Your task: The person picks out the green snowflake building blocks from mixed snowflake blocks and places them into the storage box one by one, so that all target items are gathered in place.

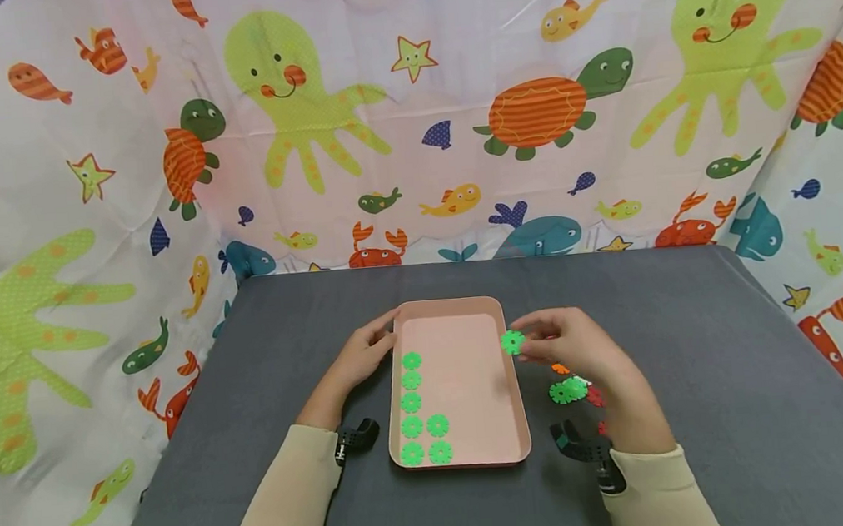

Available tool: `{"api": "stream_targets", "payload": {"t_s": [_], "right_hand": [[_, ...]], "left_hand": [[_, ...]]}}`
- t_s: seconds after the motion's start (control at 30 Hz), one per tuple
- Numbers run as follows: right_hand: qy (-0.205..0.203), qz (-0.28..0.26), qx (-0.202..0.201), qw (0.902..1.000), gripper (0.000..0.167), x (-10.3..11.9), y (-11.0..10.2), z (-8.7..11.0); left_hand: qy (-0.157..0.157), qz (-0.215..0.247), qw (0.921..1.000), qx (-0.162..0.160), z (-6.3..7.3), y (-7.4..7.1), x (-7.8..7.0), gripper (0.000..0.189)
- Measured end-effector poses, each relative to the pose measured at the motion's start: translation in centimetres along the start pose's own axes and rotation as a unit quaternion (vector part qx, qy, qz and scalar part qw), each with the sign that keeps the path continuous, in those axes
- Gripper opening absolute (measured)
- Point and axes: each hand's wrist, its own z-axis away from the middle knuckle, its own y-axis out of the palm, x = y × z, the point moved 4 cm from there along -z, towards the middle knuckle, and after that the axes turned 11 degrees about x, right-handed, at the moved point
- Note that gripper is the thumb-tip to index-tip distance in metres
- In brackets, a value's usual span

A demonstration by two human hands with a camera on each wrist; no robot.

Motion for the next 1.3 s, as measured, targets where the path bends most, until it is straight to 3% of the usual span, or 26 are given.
{"api": "stream_targets", "payload": {"t_s": [0.13,0.2,0.3,0.43,0.7,0.83,0.97,1.13,1.3], "right_hand": [[-0.024,-0.015,0.035,0.9990,0.031,0.9,4.6,-2.5],[-0.022,-0.003,0.034,0.9992,0.027,0.9,6.9,-3.5],[-0.004,0.059,0.015,0.9982,0.022,0.5,9.6,-4.8],[0.013,0.156,-0.013,0.9876,0.018,-0.2,11.5,-5.6],[-0.024,0.230,-0.013,0.9727,0.014,-0.3,12.9,-6.0],[-0.036,0.250,-0.004,0.9675,0.013,-0.2,13.1,-5.8],[-0.032,0.223,0.003,0.9744,0.017,0.5,12.3,-5.3],[-0.020,0.179,-0.009,0.9836,0.024,1.2,9.2,-4.0],[-0.009,0.213,-0.032,0.9764,0.024,0.2,5.1,-2.3]], "left_hand": [[0.001,-0.004,1.0000,-0.002,0.0,0.0,0.1,0.051],[0.004,-0.002,1.0000,-0.004,0.1,0.0,0.2,0.051],[0.009,0.003,1.0000,0.001,0.7,-0.1,-1.7,0.051],[0.013,0.004,0.9998,0.013,1.5,-0.2,-4.2,0.050],[0.004,0.000,1.0000,0.007,0.1,0.0,-0.6,0.051],[0.009,-0.001,1.0000,-0.002,0.0,0.0,-0.1,0.051],[0.010,0.007,0.9999,-0.005,0.2,-0.1,-0.1,0.051],[0.005,0.012,0.9999,-0.001,0.2,0.0,-0.3,0.051],[-0.001,0.009,1.0000,0.003,0.2,-0.1,-0.2,0.051]]}}
